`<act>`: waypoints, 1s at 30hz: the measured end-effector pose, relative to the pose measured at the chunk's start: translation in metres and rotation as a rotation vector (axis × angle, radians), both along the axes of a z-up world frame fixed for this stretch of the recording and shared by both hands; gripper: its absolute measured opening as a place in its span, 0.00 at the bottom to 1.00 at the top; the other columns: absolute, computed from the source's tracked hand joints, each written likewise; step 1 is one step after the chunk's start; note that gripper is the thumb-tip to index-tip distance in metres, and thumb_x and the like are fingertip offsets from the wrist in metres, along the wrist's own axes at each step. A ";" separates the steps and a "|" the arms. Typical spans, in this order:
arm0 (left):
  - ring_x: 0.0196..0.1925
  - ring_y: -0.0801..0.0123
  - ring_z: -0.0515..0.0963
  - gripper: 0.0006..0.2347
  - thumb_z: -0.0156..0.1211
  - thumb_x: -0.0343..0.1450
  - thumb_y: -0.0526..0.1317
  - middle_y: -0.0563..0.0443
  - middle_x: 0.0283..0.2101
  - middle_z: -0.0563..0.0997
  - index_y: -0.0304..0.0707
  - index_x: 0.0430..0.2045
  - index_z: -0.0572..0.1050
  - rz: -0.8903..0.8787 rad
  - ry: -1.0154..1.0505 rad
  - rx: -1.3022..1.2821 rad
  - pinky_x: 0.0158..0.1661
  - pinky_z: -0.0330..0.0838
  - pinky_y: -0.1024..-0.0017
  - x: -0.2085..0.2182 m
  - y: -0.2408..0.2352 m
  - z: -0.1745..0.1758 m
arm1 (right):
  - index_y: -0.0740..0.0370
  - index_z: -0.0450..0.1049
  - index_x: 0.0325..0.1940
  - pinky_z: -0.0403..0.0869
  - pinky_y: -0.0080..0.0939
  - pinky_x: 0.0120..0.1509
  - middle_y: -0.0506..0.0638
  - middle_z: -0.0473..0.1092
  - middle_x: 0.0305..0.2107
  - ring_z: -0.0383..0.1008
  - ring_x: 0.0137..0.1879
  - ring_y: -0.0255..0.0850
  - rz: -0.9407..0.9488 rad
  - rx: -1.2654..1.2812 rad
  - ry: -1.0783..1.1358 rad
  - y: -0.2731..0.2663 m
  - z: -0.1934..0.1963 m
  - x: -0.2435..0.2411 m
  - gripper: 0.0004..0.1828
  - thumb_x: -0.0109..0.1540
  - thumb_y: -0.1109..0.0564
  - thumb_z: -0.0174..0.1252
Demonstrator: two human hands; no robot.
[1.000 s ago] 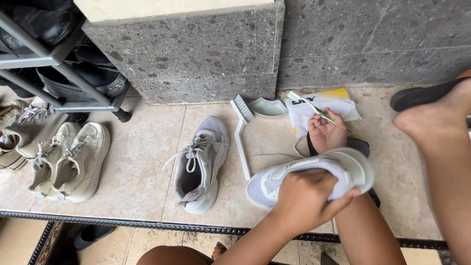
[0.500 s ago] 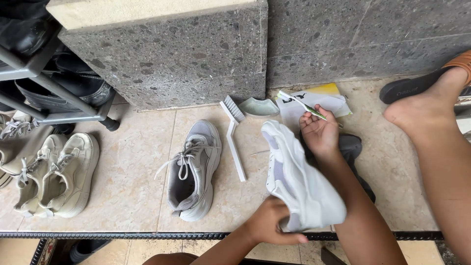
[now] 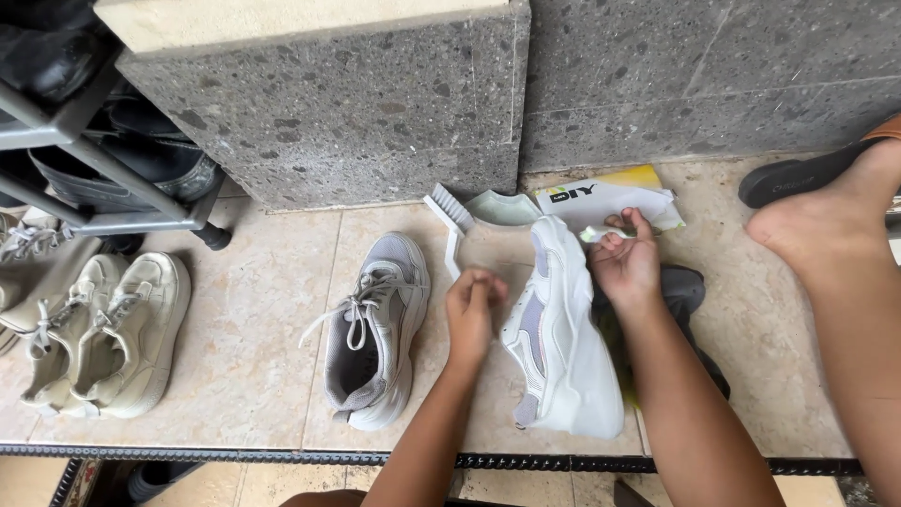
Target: Cleaning white sneakers by wiping them with a cloth and scrubbing the soles with a toothbrush and cleaning paste.
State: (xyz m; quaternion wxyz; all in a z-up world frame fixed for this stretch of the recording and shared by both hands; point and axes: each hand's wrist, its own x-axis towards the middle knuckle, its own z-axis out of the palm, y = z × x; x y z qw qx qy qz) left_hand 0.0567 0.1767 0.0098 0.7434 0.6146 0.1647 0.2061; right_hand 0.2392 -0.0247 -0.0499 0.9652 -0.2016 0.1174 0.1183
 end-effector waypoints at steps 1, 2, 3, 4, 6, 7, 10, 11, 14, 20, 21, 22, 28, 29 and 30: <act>0.26 0.63 0.77 0.13 0.47 0.76 0.35 0.45 0.23 0.79 0.34 0.24 0.78 0.003 0.003 -0.009 0.34 0.71 0.68 0.011 -0.003 0.004 | 0.53 0.74 0.41 0.62 0.23 0.27 0.41 0.61 0.26 0.63 0.25 0.28 0.003 -0.009 0.003 -0.002 0.001 -0.004 0.07 0.68 0.50 0.56; 0.32 0.65 0.78 0.11 0.48 0.76 0.34 0.45 0.27 0.80 0.34 0.25 0.78 -0.020 -0.059 -0.010 0.42 0.72 0.68 0.024 -0.006 0.010 | 0.54 0.74 0.42 0.61 0.22 0.27 0.40 0.62 0.27 0.62 0.26 0.27 0.010 0.044 -0.016 -0.004 0.004 -0.005 0.09 0.69 0.48 0.56; 0.38 0.67 0.78 0.10 0.49 0.77 0.33 0.45 0.30 0.81 0.34 0.27 0.77 -0.043 -0.120 -0.011 0.49 0.73 0.67 0.038 -0.009 0.015 | 0.54 0.75 0.42 0.60 0.21 0.28 0.40 0.62 0.29 0.62 0.26 0.26 0.017 0.098 -0.035 -0.006 0.007 -0.005 0.12 0.70 0.46 0.55; 0.38 0.67 0.78 0.10 0.49 0.77 0.33 0.45 0.30 0.81 0.34 0.27 0.77 -0.040 -0.119 -0.019 0.49 0.73 0.67 0.051 -0.006 0.015 | 0.54 0.75 0.42 0.60 0.21 0.28 0.40 0.62 0.29 0.62 0.26 0.26 0.020 0.090 -0.034 -0.009 0.011 -0.008 0.12 0.70 0.46 0.55; 0.44 0.69 0.78 0.09 0.47 0.77 0.30 0.45 0.36 0.82 0.33 0.34 0.79 -0.106 -0.200 0.003 0.53 0.74 0.67 0.078 0.000 0.014 | 0.59 0.79 0.49 0.62 0.20 0.25 0.44 0.66 0.31 0.65 0.26 0.27 0.139 0.235 -0.171 -0.015 0.020 -0.014 0.18 0.72 0.44 0.52; 0.44 0.69 0.78 0.09 0.47 0.77 0.30 0.45 0.36 0.82 0.33 0.34 0.79 -0.101 -0.196 -0.005 0.53 0.74 0.67 0.078 -0.002 0.012 | 0.59 0.79 0.49 0.62 0.20 0.25 0.44 0.66 0.31 0.65 0.26 0.27 0.142 0.227 -0.166 -0.019 0.029 -0.020 0.18 0.72 0.44 0.52; 0.50 0.63 0.75 0.16 0.42 0.71 0.25 0.42 0.44 0.79 0.30 0.48 0.77 -0.230 -0.318 0.043 0.56 0.69 0.64 0.071 -0.001 0.016 | 0.47 0.73 0.46 0.51 0.19 0.19 0.39 0.59 0.22 0.54 0.16 0.22 0.334 0.040 -0.359 -0.021 0.043 -0.027 0.18 0.74 0.38 0.44; 0.61 0.53 0.68 0.17 0.47 0.71 0.31 0.37 0.56 0.72 0.30 0.53 0.74 -0.336 -0.334 0.050 0.63 0.61 0.54 0.062 -0.001 0.020 | 0.47 0.68 0.44 0.51 0.21 0.17 0.41 0.58 0.20 0.53 0.14 0.24 0.392 -0.019 -0.421 -0.021 0.038 -0.027 0.16 0.75 0.38 0.43; 0.75 0.45 0.58 0.22 0.54 0.72 0.40 0.35 0.71 0.62 0.35 0.62 0.70 -0.458 -0.351 0.091 0.72 0.48 0.44 0.040 -0.012 0.036 | 0.46 0.61 0.43 0.52 0.22 0.15 0.43 0.57 0.18 0.55 0.13 0.27 0.464 -0.176 -0.473 -0.028 0.031 -0.030 0.15 0.75 0.38 0.42; 0.82 0.46 0.40 0.32 0.64 0.72 0.41 0.41 0.79 0.47 0.44 0.73 0.59 -0.565 -0.325 0.083 0.77 0.32 0.44 0.044 -0.020 0.022 | 0.47 0.59 0.39 0.54 0.23 0.15 0.45 0.60 0.20 0.60 0.15 0.32 0.493 -0.145 -0.434 -0.024 0.064 -0.042 0.19 0.74 0.35 0.38; 0.83 0.43 0.35 0.35 0.67 0.71 0.41 0.40 0.80 0.43 0.45 0.75 0.56 -0.586 -0.318 0.033 0.76 0.30 0.42 0.044 -0.020 0.021 | 0.49 0.59 0.35 0.55 0.24 0.15 0.48 0.62 0.20 0.60 0.15 0.33 0.545 -0.049 -0.436 -0.027 0.072 -0.043 0.22 0.74 0.35 0.37; 0.83 0.43 0.35 0.35 0.67 0.71 0.41 0.40 0.80 0.43 0.45 0.75 0.56 -0.589 -0.313 0.029 0.76 0.30 0.42 0.048 -0.019 0.017 | 0.49 0.59 0.35 0.55 0.24 0.15 0.48 0.62 0.20 0.60 0.15 0.33 0.543 -0.050 -0.429 -0.026 0.076 -0.037 0.22 0.74 0.35 0.37; 0.85 0.58 0.39 0.38 0.63 0.74 0.45 0.48 0.82 0.35 0.46 0.76 0.43 -0.681 -0.334 -0.074 0.81 0.40 0.57 0.049 -0.015 0.000 | 0.52 0.65 0.31 0.65 0.31 0.16 0.53 0.68 0.26 0.69 0.18 0.43 0.732 -0.310 -0.539 -0.042 0.105 -0.050 0.17 0.74 0.47 0.45; 0.83 0.60 0.45 0.38 0.61 0.74 0.46 0.47 0.81 0.41 0.44 0.76 0.43 -0.690 -0.324 -0.168 0.80 0.40 0.59 0.049 -0.017 -0.002 | 0.54 0.62 0.32 0.61 0.32 0.17 0.52 0.65 0.26 0.62 0.16 0.40 0.689 -0.158 -0.484 -0.052 0.090 -0.054 0.17 0.74 0.47 0.47; 0.81 0.62 0.50 0.38 0.58 0.73 0.48 0.46 0.79 0.47 0.42 0.76 0.42 -0.699 -0.319 -0.252 0.80 0.41 0.62 0.051 -0.015 -0.002 | 0.55 0.60 0.33 0.58 0.34 0.17 0.50 0.62 0.25 0.54 0.15 0.36 0.642 -0.003 -0.436 -0.061 0.075 -0.055 0.17 0.73 0.47 0.48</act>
